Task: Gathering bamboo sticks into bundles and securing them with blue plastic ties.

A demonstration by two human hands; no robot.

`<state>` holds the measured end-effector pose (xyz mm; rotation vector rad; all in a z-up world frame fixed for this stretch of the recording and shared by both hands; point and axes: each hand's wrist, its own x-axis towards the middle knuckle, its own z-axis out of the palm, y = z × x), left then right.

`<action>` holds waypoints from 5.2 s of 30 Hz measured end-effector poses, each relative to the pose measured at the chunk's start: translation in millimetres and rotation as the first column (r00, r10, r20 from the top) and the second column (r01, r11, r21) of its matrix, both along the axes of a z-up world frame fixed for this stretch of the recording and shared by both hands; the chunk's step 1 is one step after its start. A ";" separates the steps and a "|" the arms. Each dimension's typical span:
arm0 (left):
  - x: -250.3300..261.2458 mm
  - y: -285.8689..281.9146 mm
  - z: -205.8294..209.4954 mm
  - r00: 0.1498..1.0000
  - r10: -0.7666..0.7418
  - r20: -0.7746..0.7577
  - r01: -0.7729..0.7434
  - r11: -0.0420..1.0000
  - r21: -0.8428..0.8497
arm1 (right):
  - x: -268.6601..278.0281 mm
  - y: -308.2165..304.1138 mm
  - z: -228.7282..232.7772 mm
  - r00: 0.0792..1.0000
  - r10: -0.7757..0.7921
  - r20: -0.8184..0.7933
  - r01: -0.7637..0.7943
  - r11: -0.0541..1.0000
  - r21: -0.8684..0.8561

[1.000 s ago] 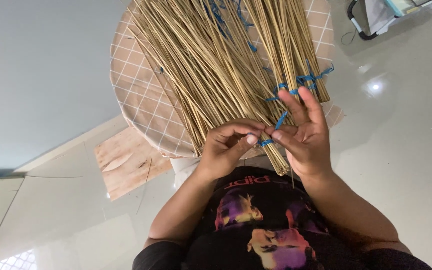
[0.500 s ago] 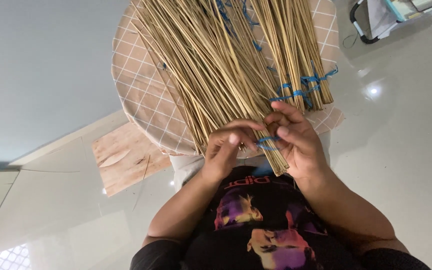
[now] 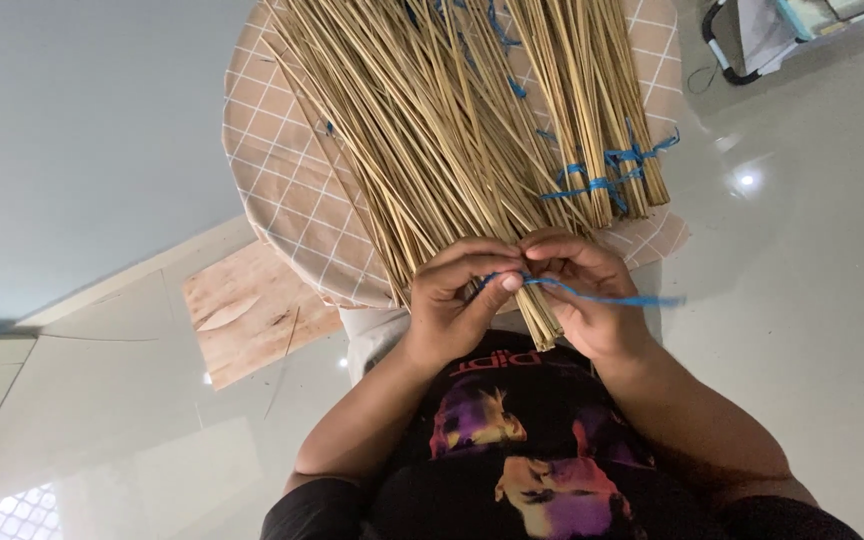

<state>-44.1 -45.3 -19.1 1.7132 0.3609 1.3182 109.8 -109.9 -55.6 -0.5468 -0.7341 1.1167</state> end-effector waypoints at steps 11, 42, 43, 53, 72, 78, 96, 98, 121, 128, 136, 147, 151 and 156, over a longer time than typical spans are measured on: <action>4.7 -10.1 -12.5 0.980 0.183 0.076 -0.176 0.981 -0.085 | -1.1 -5.4 -9.9 0.965 -0.105 0.239 0.065 0.984 0.169; -15.6 1.3 -2.8 0.968 -0.212 -0.135 0.113 0.845 -0.522 | 21.4 6.5 -45.5 0.932 -0.102 0.348 0.108 0.994 0.004; -16.5 1.2 1.7 0.951 -0.210 -0.225 0.077 0.870 -0.488 | 21.1 5.4 -44.5 0.922 -0.110 0.371 0.117 0.993 0.004; -22.4 -4.7 52.6 0.784 0.028 -0.620 -0.104 0.991 -0.086 | 12.8 2.2 -37.2 0.854 -0.329 0.403 0.351 0.936 0.021; -32.1 13.6 35.9 0.902 0.275 -0.332 -0.230 0.958 0.169 | 67.5 19.4 19.1 0.674 -0.596 0.436 0.488 0.802 0.343; -47.1 25.3 30.1 0.872 0.335 -0.356 -0.250 0.931 0.265 | 61.6 40.9 101.0 0.287 -0.573 0.767 0.233 0.819 0.524; -106.8 81.9 -22.4 0.704 0.611 -0.363 -0.644 0.764 0.036 | 10.3 119.3 120.9 -0.399 0.654 0.643 0.468 0.748 -0.470; -103.4 82.4 -19.0 0.710 0.608 -0.355 -0.649 0.761 0.006 | -6.4 105.1 116.3 -0.558 0.612 0.561 0.400 0.790 -0.464; -111.4 88.3 -30.1 0.678 0.549 -0.488 -0.630 0.777 -0.001 | 55.2 86.2 34.9 0.642 -0.006 0.766 0.144 0.983 -0.113; -106.1 87.8 -5.4 0.749 0.550 -0.369 -0.568 0.820 0.070 | 45.8 83.5 38.0 0.837 0.075 0.542 0.028 0.984 -0.179; -49.1 53.1 47.8 0.999 -0.042 -0.010 0.034 0.909 -0.416 | -42.3 60.7 35.1 0.872 0.064 0.485 0.006 0.990 -0.142; -125.4 71.7 197.7 0.931 0.121 0.345 -0.089 0.990 -0.107 | -30.8 36.8 70.5 0.585 -0.064 0.809 -0.250 0.934 0.255; -134.9 118.5 178.8 0.954 0.214 0.212 -0.238 0.967 0.093 | -7.9 35.6 55.0 0.545 -0.232 0.806 0.083 0.971 0.224; -118.7 160.7 92.4 0.965 0.256 0.065 -0.264 0.941 0.214 | 2.1 41.6 60.3 0.384 -0.262 0.885 0.224 0.957 0.186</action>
